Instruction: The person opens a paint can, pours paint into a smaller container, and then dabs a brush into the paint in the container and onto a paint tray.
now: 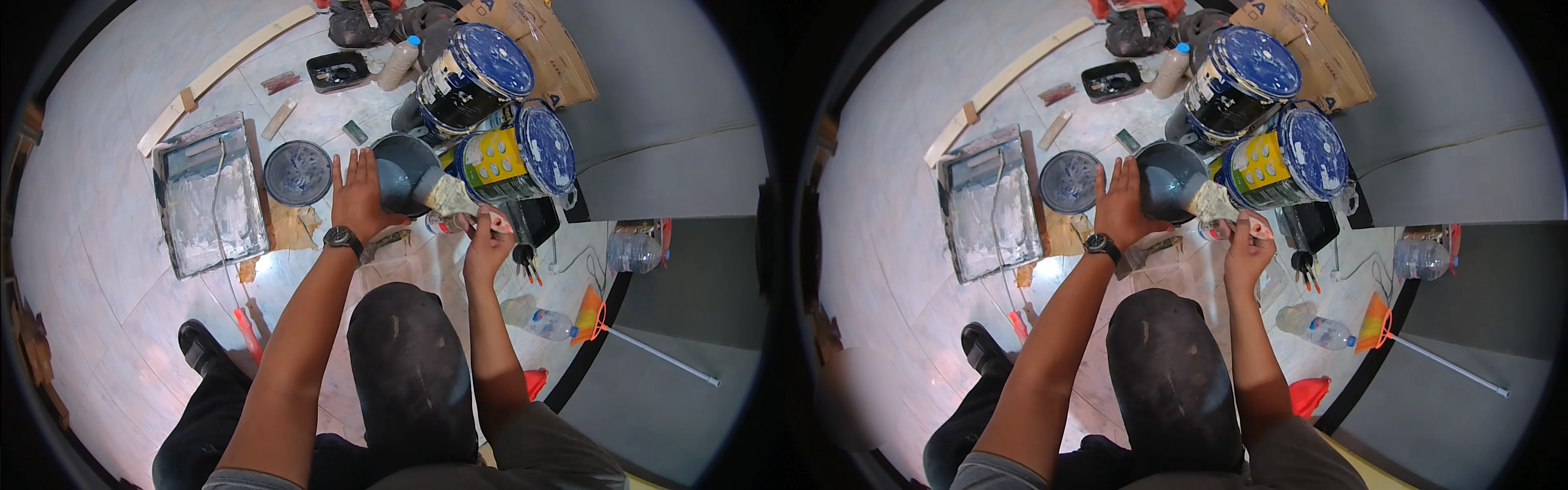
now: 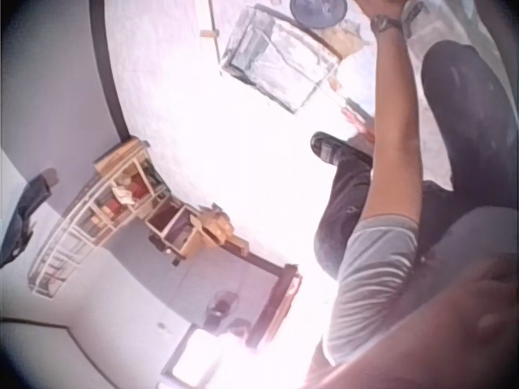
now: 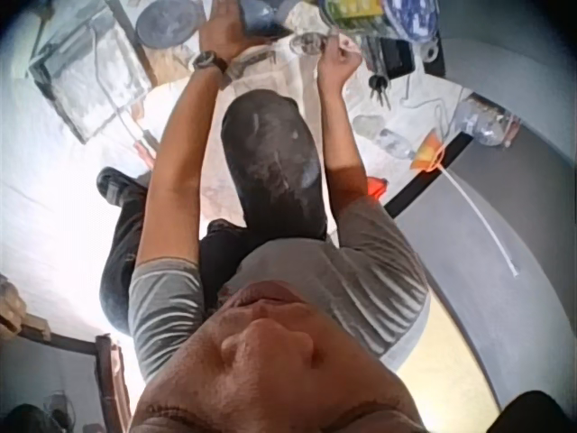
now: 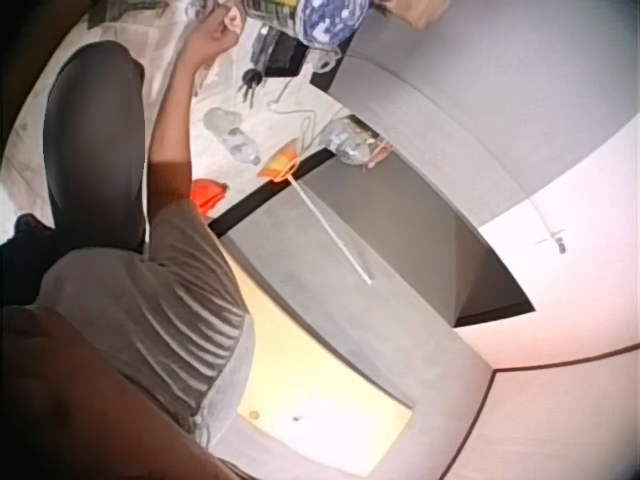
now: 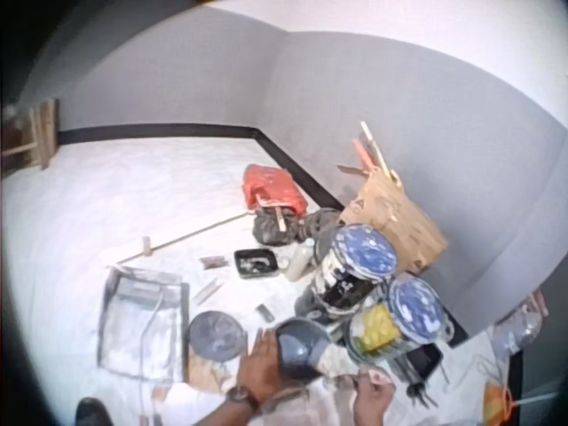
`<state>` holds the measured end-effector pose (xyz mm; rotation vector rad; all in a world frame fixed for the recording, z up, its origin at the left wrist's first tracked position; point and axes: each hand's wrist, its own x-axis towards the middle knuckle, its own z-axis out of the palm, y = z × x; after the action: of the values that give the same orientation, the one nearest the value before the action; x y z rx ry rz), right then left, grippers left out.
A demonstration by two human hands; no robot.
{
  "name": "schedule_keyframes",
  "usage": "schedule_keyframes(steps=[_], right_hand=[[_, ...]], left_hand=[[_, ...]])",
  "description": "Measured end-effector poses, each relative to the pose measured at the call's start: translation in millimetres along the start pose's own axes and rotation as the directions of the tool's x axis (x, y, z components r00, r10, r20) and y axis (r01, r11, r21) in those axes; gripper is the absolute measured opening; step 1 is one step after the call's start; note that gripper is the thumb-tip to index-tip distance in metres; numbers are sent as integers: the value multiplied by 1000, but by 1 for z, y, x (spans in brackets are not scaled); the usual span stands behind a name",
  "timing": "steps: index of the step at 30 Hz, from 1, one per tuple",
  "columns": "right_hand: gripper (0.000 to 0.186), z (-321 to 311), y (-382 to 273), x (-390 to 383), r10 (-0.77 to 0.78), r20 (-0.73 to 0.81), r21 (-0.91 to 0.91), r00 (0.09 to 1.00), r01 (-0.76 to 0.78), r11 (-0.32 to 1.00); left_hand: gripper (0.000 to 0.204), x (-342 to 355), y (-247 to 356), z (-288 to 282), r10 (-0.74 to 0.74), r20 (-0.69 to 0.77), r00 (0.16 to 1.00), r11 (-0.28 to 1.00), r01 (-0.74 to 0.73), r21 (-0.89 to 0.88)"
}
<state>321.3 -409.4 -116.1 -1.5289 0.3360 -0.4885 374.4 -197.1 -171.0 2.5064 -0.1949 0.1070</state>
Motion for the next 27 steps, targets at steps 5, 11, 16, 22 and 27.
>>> schedule_keyframes(steps=[5, 11, 16, 22, 27], right_hand=[[20, 1, -2, 21, -142, 406, -281, 903, 271, 921], [30, -14, -31, 37, 22, 906, -354, 422, 729, 585], [33, -16, -60, 40, 145, 948, -317, 284, 792, 521], [43, -14, -81, 53, 265, 942, -320, 207, 798, 511], [46, -15, -96, 55, 278, 948, -276, 152, 829, 487]], left_hand=[[146, 0, 1, 4, 1, -11, 1000, 1000, -1, -29], [145, -2, -2, 0, -2, -10, 1000, 999, 2, 51], [142, -1, 3, -3, -8, 26, 1000, 987, 4, 162], [140, -1, 2, -3, -7, 14, 1000, 986, 4, 164], [141, -1, 2, -1, -1, 9, 1000, 987, -1, 164]])
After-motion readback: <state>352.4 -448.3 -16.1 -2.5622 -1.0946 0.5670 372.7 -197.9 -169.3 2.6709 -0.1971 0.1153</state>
